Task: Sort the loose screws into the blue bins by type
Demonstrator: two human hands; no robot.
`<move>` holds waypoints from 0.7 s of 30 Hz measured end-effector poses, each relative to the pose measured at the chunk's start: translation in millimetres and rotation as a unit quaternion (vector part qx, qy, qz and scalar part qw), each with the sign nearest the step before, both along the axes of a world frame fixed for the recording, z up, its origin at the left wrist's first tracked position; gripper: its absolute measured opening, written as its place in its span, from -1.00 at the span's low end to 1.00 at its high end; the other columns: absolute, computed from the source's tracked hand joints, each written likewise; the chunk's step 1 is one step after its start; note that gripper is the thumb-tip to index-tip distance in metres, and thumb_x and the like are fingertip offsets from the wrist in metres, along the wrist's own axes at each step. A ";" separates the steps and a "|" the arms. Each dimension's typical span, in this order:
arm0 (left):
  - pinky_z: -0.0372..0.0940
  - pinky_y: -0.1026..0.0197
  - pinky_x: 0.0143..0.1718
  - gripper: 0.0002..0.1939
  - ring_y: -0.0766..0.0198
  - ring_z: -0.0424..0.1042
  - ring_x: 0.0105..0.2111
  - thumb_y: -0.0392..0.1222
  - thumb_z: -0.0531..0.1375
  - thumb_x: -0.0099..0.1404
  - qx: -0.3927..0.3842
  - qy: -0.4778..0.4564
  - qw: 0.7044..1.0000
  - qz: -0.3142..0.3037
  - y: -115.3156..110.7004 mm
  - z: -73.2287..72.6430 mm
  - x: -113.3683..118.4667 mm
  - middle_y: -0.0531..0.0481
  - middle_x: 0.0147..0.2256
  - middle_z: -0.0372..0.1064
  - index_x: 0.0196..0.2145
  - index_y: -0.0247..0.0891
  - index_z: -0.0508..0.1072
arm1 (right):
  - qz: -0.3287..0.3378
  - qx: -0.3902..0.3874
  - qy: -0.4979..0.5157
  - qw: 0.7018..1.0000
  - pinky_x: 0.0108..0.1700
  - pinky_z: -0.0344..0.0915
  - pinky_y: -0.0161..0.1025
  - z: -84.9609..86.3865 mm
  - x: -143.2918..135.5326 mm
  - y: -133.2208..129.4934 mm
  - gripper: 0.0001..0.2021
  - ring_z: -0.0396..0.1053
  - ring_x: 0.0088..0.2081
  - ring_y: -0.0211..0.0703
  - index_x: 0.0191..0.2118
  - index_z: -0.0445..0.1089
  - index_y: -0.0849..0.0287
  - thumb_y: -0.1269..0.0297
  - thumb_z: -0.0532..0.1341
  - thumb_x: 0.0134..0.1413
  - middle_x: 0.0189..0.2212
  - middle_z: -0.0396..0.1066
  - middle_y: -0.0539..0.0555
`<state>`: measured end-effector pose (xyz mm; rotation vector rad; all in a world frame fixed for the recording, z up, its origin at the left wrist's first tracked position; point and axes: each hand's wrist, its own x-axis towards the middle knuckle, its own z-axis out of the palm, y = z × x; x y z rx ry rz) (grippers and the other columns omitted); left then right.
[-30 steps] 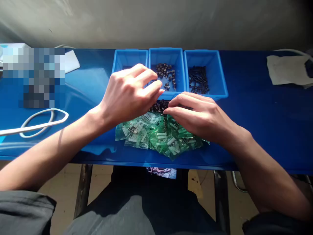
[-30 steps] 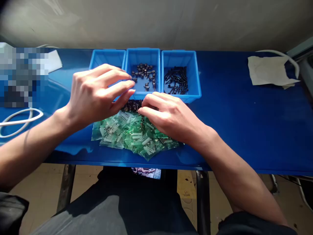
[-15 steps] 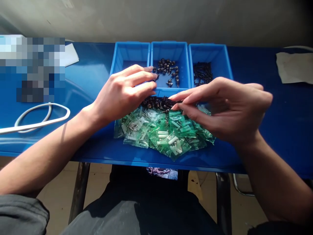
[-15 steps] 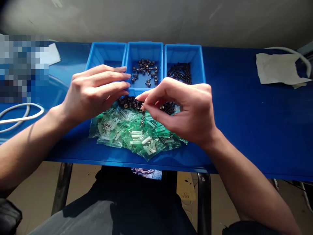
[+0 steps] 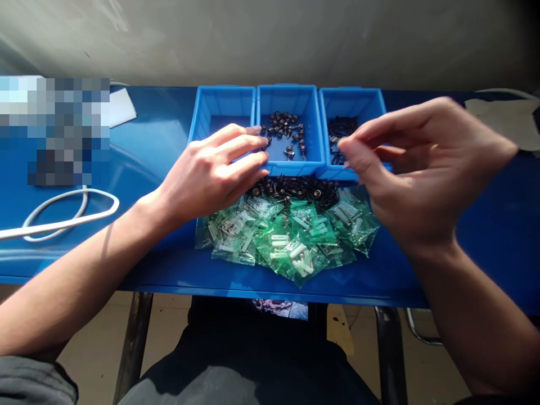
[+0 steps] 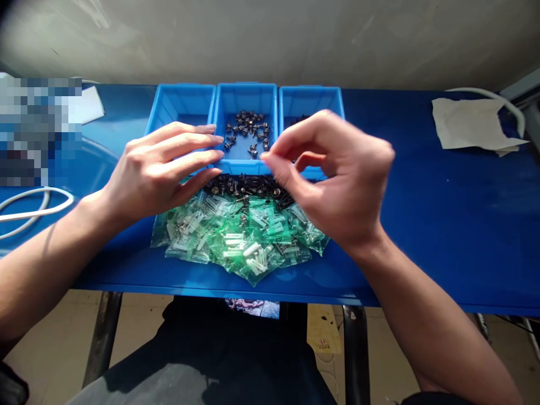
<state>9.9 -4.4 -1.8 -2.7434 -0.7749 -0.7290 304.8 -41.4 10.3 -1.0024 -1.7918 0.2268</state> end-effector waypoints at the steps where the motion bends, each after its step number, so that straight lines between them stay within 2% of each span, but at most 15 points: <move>1: 0.72 -0.15 0.24 -0.81 -0.07 0.62 0.31 -0.18 0.25 0.69 0.004 0.003 1.000 0.001 -0.3 0.2 0.2 -0.11 0.23 0.61 0.17 -0.16 0.58 | -0.053 0.013 0.009 0.998 -0.39 0.52 -0.11 -0.6 2.9 3.8 -0.90 0.60 -0.34 -0.11 -0.18 0.62 0.04 0.38 0.50 0.30 -0.29 0.68 0.03; 3: 0.74 -0.13 0.20 -0.82 -0.06 0.63 0.29 -0.20 0.20 0.70 0.021 0.016 1.000 0.003 -0.6 0.8 0.7 -0.11 0.22 0.62 0.15 -0.18 0.56 | -0.127 0.042 -0.027 0.991 -0.49 0.34 -0.14 -1.1 10.3 11.5 -0.87 0.44 -0.46 -0.21 -0.14 0.66 0.07 0.39 0.51 0.22 -0.23 0.69 0.06; 4: 0.74 -0.12 0.19 -0.82 -0.07 0.64 0.29 -0.22 0.18 0.71 0.029 0.021 0.999 0.003 -0.7 1.1 1.0 -0.12 0.22 0.62 0.14 -0.19 0.55 | -0.138 0.060 -0.061 0.987 -0.50 0.27 -0.13 -0.5 14.2 14.4 -0.84 0.35 -0.50 -0.26 -0.11 0.68 0.08 0.38 0.51 0.21 -0.18 0.70 0.09; 6: 0.74 -0.12 0.18 -0.81 -0.08 0.65 0.28 -0.26 0.16 0.71 0.039 0.021 0.999 0.001 -0.8 1.6 1.4 -0.13 0.21 0.63 0.13 -0.21 0.55 | -0.086 0.105 -0.124 0.983 -0.47 0.25 -0.12 2.1 20.3 15.7 -0.82 0.29 -0.50 -0.27 -0.04 0.69 0.13 0.38 0.49 0.26 -0.12 0.70 0.15; 9: 0.74 -0.16 0.18 -0.79 -0.12 0.65 0.27 -0.29 0.14 0.70 0.033 0.011 0.999 -0.005 -0.6 1.3 2.2 -0.15 0.20 0.64 0.11 -0.24 0.57 | 0.083 0.125 -0.216 0.965 -0.36 0.43 -0.15 6.2 21.9 8.4 -0.89 0.54 -0.36 -0.20 -0.03 0.68 0.16 0.43 0.43 0.40 -0.15 0.72 0.12; 11: 0.74 -0.18 0.17 -0.76 -0.13 0.66 0.27 -0.29 0.12 0.70 0.024 0.007 1.000 -0.004 -0.3 0.8 2.8 -0.16 0.19 0.64 0.11 -0.25 0.59 | 0.151 0.111 -0.300 0.935 -0.30 0.50 -0.19 6.5 18.1 2.3 -0.88 0.68 -0.20 -0.13 0.02 0.66 0.18 0.44 0.38 0.47 -0.09 0.74 0.11; 14: 0.73 -0.18 0.20 -0.73 -0.11 0.65 0.28 -0.28 0.10 0.70 0.015 0.006 1.000 0.004 0.2 0.5 3.8 -0.14 0.20 0.64 0.10 -0.24 0.61 | 0.168 0.119 -0.406 0.890 -0.32 0.46 -0.21 5.3 8.3 -0.6 -0.81 0.70 -0.09 -0.07 0.09 0.62 0.19 0.48 0.25 0.57 0.01 0.73 0.15; 16: 0.72 -0.15 0.21 -0.73 -0.08 0.64 0.29 -0.27 0.11 0.70 0.015 0.005 1.000 0.006 0.4 0.5 4.0 -0.12 0.20 0.64 0.10 -0.21 0.62 | 0.177 0.124 -0.454 0.864 -0.37 0.36 -0.21 7.0 0.8 2.2 -0.75 0.66 -0.15 -0.09 0.02 0.61 0.20 0.55 0.17 0.56 -0.05 0.71 0.15; 18: 0.72 -0.13 0.22 -0.74 -0.06 0.65 0.28 -0.27 0.13 0.69 0.017 0.002 1.000 0.000 0.5 0.5 3.9 -0.12 0.19 0.65 0.10 -0.20 0.62 | 0.187 0.120 -0.492 0.841 -0.42 0.21 -0.21 11.4 -5.9 7.2 -0.71 0.57 -0.27 -0.12 -0.14 0.59 0.22 0.62 0.14 0.50 -0.20 0.65 0.12; 21: 0.73 -0.13 0.18 -0.76 -0.09 0.66 0.26 -0.25 0.14 0.68 0.020 -0.008 1.000 -0.014 0.6 0.2 3.1 -0.15 0.17 0.65 0.10 -0.24 0.62 | 0.198 0.108 -0.495 0.839 -0.43 0.08 -0.20 17.9 -10.6 14.4 -0.69 0.41 -0.36 -0.20 -0.30 0.49 0.20 0.65 0.14 0.43 -0.31 0.54 0.08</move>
